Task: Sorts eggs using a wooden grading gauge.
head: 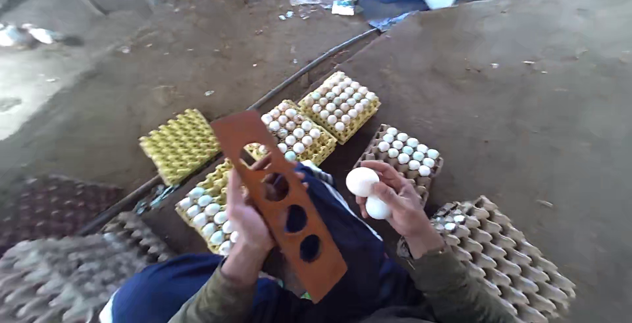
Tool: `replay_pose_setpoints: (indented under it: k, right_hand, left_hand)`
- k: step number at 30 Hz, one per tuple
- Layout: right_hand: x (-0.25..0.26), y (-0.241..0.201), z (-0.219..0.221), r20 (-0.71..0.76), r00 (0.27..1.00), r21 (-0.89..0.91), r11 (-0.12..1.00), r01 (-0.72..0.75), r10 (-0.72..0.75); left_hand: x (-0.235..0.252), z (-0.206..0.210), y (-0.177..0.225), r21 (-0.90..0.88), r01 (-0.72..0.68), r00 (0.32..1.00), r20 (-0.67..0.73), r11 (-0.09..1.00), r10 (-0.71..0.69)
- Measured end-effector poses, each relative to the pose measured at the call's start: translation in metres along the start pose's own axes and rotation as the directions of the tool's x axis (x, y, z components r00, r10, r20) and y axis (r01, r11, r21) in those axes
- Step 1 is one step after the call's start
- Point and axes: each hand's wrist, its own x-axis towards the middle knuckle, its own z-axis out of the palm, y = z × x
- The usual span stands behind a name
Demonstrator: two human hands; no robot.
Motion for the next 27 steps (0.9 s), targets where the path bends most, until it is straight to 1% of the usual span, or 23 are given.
replay_pose_setpoints:
  k: [1,2,4,6,8,9,12,14,18,21,27]
  right_hand:
    - [0.006,-0.008,0.016,0.058,0.994,-0.131,0.987,0.094,-0.088]
    - [0.012,-0.013,0.032,0.111,0.979,-0.279,0.940,0.194,-0.169]
    - [0.024,-0.017,0.056,0.216,0.933,-0.467,0.808,0.358,-0.288]
    - [0.032,-0.016,0.073,0.292,0.883,-0.596,0.653,0.468,-0.367]
    - [0.037,-0.013,0.084,0.336,0.845,-0.686,0.506,0.522,-0.416]
    - [0.038,-0.011,0.087,0.347,0.836,-0.717,0.454,0.529,-0.426]
    - [0.041,-0.006,0.092,0.385,0.819,-0.755,0.365,0.544,-0.425]
    - [0.043,-0.002,0.093,0.402,0.816,-0.754,0.355,0.553,-0.416]
    - [0.044,-0.007,0.090,0.415,0.854,-0.761,0.394,0.515,-0.314]
    - [0.045,-0.013,0.088,0.418,0.870,-0.762,0.422,0.492,-0.260]
    - [0.045,-0.014,0.084,0.407,0.875,-0.748,0.455,0.484,-0.261]
  left_hand:
    - [0.001,0.001,-0.003,0.015,-0.002,1.000,0.014,1.000,0.002]
    - [0.002,0.003,-0.006,0.036,-0.012,1.000,0.011,0.999,0.012]
    - [0.003,0.007,-0.010,0.112,-0.041,0.999,-0.012,0.993,0.043]
    - [0.004,0.011,-0.011,0.138,-0.049,0.997,-0.054,0.989,0.057]
    - [0.003,0.011,-0.010,0.132,-0.056,0.996,-0.068,0.990,0.065]
    - [0.002,0.012,-0.009,0.125,-0.052,0.996,-0.067,0.991,0.061]
    - [0.000,0.013,-0.008,0.129,-0.029,0.996,-0.083,0.991,0.040]
    - [0.000,0.012,-0.008,0.132,-0.019,0.995,-0.096,0.991,0.032]
    - [0.000,0.007,-0.009,0.107,-0.009,0.998,-0.065,0.994,0.016]
    - [0.001,0.006,-0.012,0.056,0.006,0.999,-0.047,0.998,-0.003]
    - [0.001,0.010,-0.012,0.013,0.036,0.998,-0.043,0.999,-0.035]
